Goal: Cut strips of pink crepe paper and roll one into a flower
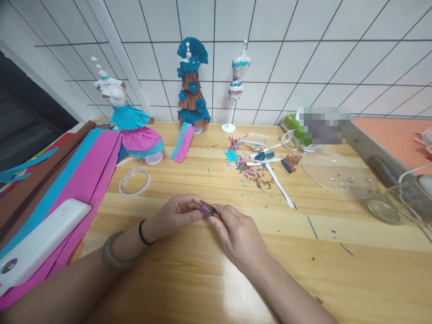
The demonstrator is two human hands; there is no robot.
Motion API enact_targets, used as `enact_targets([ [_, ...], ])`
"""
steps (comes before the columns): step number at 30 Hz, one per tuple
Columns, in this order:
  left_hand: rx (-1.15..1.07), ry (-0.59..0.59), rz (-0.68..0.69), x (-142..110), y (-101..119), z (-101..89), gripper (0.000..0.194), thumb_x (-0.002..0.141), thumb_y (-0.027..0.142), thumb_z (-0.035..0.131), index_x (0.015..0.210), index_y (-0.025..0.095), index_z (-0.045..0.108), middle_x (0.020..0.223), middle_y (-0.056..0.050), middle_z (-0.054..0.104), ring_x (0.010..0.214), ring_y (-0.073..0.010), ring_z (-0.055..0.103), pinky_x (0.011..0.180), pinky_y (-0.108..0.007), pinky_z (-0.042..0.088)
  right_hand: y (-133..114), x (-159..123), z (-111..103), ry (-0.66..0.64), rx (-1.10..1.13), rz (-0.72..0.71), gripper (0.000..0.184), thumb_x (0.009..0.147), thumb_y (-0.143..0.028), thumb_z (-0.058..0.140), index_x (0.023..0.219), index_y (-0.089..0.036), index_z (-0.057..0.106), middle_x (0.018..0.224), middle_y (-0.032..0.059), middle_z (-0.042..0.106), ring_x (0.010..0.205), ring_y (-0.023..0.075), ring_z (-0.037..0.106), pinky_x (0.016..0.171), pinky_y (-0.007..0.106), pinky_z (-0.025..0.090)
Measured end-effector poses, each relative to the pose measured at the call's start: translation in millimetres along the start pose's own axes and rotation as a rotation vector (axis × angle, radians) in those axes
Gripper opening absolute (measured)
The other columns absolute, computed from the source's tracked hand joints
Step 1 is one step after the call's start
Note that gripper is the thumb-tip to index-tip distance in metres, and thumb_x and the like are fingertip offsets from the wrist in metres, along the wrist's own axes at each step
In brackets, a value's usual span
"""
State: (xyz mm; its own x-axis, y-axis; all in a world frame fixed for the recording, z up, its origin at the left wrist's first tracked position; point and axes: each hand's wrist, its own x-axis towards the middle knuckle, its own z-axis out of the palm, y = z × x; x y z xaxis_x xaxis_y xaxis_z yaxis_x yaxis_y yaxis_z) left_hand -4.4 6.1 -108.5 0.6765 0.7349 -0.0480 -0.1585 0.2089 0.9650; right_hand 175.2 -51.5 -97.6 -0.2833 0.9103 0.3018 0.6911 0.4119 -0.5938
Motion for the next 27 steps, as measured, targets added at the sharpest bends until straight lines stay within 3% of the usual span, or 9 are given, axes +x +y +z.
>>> enact_targets([
  [27, 0.094, 0.002, 0.054, 0.8, -2.5, -2.1, 0.015, 0.077, 0.023, 0.063, 0.088, 0.013, 0.066, 0.088, -0.006, 0.069, 0.083, -0.0148, 0.061, 0.078, -0.027, 0.046, 8.3, -1.1, -1.9, 0.017, 0.054, -0.079, 0.02, 0.088, -0.024, 0.046, 0.104, -0.018, 0.058, 0.084, 0.0079, 0.066, 0.073, 0.0168, 0.062, 0.063, 0.028, 0.05],
])
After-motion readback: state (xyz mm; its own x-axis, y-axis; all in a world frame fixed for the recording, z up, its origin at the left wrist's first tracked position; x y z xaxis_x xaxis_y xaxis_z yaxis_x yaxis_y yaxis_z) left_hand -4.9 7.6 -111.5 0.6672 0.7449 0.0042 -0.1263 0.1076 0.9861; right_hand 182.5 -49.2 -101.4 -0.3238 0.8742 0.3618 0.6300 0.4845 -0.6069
